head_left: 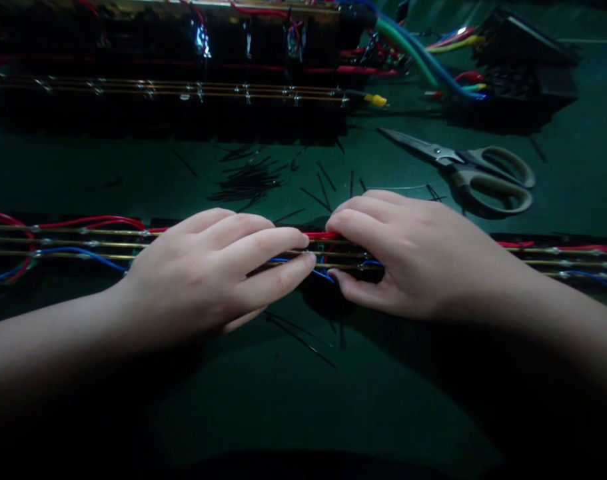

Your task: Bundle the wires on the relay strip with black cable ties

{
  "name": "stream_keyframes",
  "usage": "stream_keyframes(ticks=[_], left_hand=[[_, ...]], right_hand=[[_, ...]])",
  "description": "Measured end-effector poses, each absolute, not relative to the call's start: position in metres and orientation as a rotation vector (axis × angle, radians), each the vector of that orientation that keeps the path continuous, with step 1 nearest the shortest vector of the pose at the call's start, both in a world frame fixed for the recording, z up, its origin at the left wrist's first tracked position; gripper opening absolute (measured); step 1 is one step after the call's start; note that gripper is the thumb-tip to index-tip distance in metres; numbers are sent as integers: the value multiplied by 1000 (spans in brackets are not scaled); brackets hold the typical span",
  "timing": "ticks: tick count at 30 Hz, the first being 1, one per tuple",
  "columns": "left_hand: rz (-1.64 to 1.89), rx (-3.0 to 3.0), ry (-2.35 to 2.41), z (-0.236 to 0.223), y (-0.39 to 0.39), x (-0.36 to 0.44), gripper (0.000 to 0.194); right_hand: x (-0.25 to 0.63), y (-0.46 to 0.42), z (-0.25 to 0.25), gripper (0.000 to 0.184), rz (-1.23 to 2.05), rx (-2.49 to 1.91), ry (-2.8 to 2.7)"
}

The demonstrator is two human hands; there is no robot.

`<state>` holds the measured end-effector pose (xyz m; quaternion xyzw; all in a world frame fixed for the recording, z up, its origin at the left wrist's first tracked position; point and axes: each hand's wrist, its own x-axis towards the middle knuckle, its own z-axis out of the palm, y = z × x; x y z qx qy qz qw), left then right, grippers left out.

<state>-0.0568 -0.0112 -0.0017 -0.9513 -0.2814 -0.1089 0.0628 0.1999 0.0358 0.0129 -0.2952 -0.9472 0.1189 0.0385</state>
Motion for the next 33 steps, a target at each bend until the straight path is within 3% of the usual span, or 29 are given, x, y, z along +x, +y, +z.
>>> stream_keyframes(ticks=[33], left_hand=[[-310,-2838,-825,-3,-11,-59,47]], right_hand=[[199,36,13,22,346,-919,-2899]])
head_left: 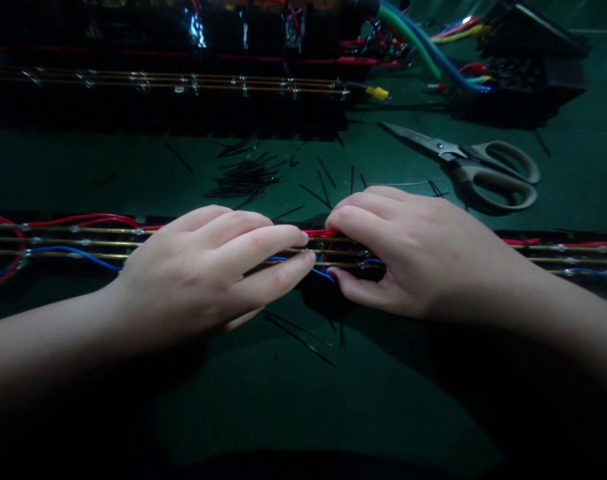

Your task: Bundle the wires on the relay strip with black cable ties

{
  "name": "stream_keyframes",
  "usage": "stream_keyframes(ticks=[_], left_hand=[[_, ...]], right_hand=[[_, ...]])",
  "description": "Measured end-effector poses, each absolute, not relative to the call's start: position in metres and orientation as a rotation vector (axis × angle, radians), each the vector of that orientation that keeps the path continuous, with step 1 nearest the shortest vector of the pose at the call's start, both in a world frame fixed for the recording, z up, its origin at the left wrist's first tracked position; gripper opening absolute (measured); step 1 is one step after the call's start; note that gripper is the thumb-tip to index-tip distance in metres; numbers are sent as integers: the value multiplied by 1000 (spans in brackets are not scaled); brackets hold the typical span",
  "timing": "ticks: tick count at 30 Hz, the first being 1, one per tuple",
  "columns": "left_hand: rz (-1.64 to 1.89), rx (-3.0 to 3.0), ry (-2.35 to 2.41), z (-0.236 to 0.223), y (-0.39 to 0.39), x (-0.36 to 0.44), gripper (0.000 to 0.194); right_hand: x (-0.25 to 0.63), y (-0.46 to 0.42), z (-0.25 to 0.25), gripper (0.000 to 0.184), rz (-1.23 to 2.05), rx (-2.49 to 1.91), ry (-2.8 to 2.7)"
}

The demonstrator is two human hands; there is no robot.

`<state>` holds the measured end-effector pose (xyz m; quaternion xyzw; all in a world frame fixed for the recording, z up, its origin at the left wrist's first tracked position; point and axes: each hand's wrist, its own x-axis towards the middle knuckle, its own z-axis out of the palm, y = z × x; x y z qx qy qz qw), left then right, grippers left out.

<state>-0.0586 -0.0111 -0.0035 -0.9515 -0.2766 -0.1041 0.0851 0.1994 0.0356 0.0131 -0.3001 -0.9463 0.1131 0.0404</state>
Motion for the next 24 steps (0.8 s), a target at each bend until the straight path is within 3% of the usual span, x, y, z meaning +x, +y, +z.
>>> stream_keyframes(ticks=[24], left_hand=[[-404,-2907,-865,-6,-10,-61,49]], right_hand=[[199,36,12,25,343,-948,-2908]])
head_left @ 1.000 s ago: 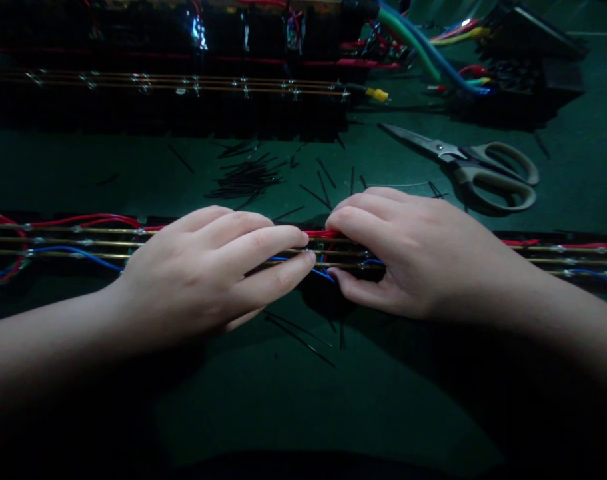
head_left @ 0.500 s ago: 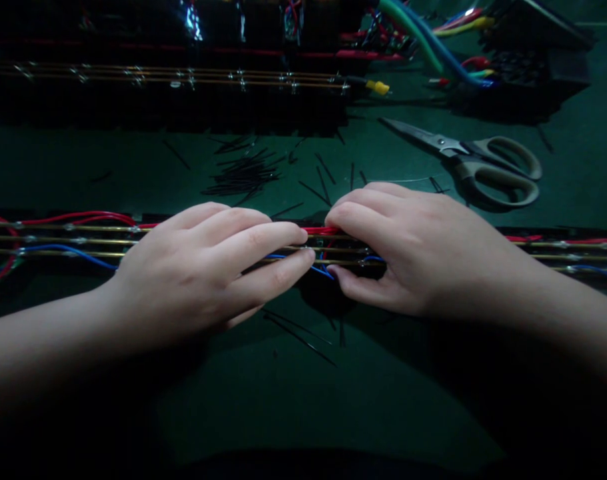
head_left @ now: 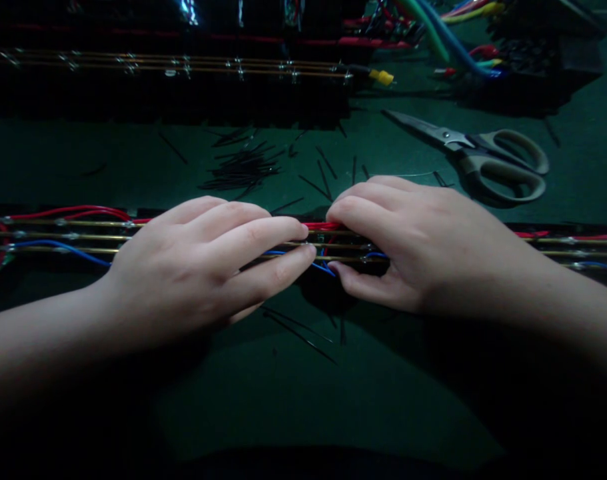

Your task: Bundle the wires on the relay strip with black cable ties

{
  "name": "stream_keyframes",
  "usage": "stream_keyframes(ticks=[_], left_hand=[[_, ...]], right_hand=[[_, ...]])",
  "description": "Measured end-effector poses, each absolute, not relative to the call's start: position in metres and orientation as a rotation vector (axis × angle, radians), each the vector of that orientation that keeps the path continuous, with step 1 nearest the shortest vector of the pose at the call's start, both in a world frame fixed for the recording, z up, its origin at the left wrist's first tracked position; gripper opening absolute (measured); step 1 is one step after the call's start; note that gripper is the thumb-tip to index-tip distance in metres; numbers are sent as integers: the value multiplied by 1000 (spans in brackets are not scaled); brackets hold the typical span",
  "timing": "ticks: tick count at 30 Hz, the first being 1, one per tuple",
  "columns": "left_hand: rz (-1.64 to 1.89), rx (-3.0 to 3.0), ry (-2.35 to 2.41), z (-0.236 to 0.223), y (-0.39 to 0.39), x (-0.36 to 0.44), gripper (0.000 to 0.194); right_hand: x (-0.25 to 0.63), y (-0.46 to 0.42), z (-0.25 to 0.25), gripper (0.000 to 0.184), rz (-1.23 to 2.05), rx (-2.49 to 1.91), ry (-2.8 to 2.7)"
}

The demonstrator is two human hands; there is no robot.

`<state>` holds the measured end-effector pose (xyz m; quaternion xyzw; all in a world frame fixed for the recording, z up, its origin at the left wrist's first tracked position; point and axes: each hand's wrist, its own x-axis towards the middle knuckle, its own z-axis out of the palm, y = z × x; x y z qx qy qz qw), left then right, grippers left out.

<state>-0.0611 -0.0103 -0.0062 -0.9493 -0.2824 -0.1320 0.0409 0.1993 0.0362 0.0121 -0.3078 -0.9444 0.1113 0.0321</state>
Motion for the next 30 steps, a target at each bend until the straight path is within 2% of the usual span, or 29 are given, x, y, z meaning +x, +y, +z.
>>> stream_keyframes(ticks=[8,25,30], left_hand=[[-397,-2873,-839,-6,-10,-61,46],[-391,-2936,-1035,3,-18,-54,40],[-462,-2999,-1070,3,-15,-52,37]], right_hand=[[198,35,14,19,286,-949,-2944],[202,32,11,26,180,-877,-2927],[203,34,10,21,212,-866,-2917]])
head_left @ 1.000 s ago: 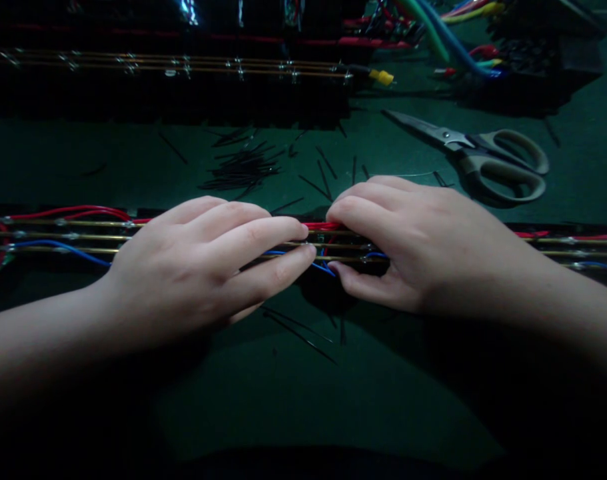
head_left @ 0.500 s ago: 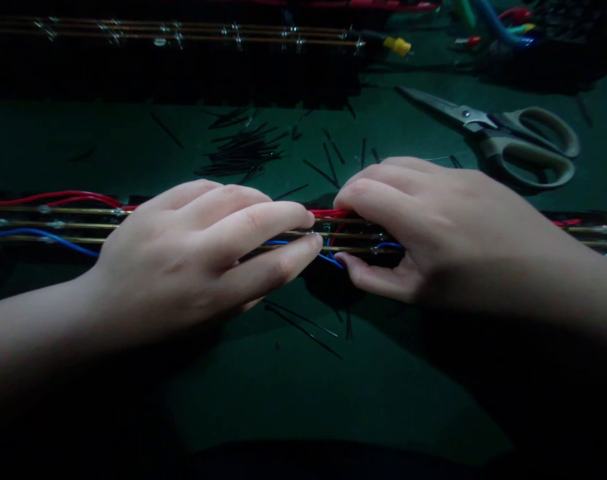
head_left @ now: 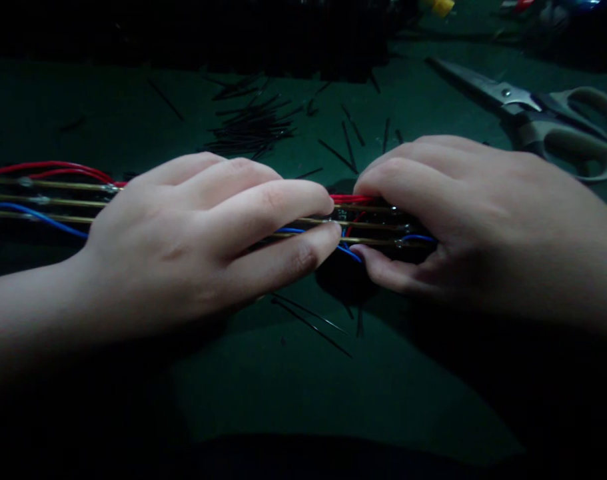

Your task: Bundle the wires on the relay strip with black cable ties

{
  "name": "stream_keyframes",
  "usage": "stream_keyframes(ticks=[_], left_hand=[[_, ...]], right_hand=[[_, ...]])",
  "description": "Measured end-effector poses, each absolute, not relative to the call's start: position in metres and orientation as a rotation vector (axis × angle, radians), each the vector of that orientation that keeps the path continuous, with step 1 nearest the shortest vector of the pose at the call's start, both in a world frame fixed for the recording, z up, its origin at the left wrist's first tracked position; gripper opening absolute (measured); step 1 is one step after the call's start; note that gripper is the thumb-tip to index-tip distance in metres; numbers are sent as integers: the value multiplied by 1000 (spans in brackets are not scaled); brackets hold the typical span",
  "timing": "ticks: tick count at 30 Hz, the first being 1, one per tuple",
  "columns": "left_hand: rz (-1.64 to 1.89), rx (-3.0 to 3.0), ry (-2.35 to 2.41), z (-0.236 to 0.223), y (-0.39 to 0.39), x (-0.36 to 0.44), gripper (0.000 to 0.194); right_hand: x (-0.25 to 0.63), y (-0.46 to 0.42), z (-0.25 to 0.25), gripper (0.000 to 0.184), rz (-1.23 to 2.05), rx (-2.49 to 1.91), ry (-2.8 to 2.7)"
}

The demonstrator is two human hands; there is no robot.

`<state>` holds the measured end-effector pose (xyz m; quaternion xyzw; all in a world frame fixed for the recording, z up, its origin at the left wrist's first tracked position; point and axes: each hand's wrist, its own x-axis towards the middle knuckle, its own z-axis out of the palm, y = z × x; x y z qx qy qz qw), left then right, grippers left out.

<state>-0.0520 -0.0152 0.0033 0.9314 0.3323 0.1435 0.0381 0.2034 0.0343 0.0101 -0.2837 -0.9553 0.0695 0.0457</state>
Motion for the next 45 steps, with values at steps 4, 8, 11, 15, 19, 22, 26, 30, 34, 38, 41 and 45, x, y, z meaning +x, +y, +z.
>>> stream_keyframes(ticks=[4,8,11,15,19,22,26,30,34,38,41,45], left_hand=[[483,2798,1008,0,-10,-55,34],[464,2861,1007,-2,-9,-57,37],[451,2971,955,-3,-10,-58,39],[461,3070,912,-5,-9,-58,39],[474,2992,949,-6,-9,-59,40],[467,2977,939,-5,-9,-59,41],[441,3031,942,-4,-10,-57,41],[413,3072,944,-3,-11,-56,40],[418,3104,938,-3,-11,-55,39],[418,3141,928,-3,-11,-55,38],[415,3147,928,-2,-11,-54,38],[408,3148,920,-2,-10,-54,38]], right_hand=[[204,35,9,23,216,-847,-2898],[203,34,10,21,254,-873,-2881],[201,34,10,18,295,-944,-2882],[201,35,9,18,235,-933,-2906],[200,35,11,16,250,-930,-2927],[199,36,13,16,274,-902,-2938],[200,37,12,20,274,-867,-2919],[200,37,11,20,274,-879,-2912],[200,36,12,19,289,-885,-2913],[200,36,12,19,285,-879,-2910],[199,36,12,19,288,-877,-2910],[199,36,12,17,294,-885,-2905]])
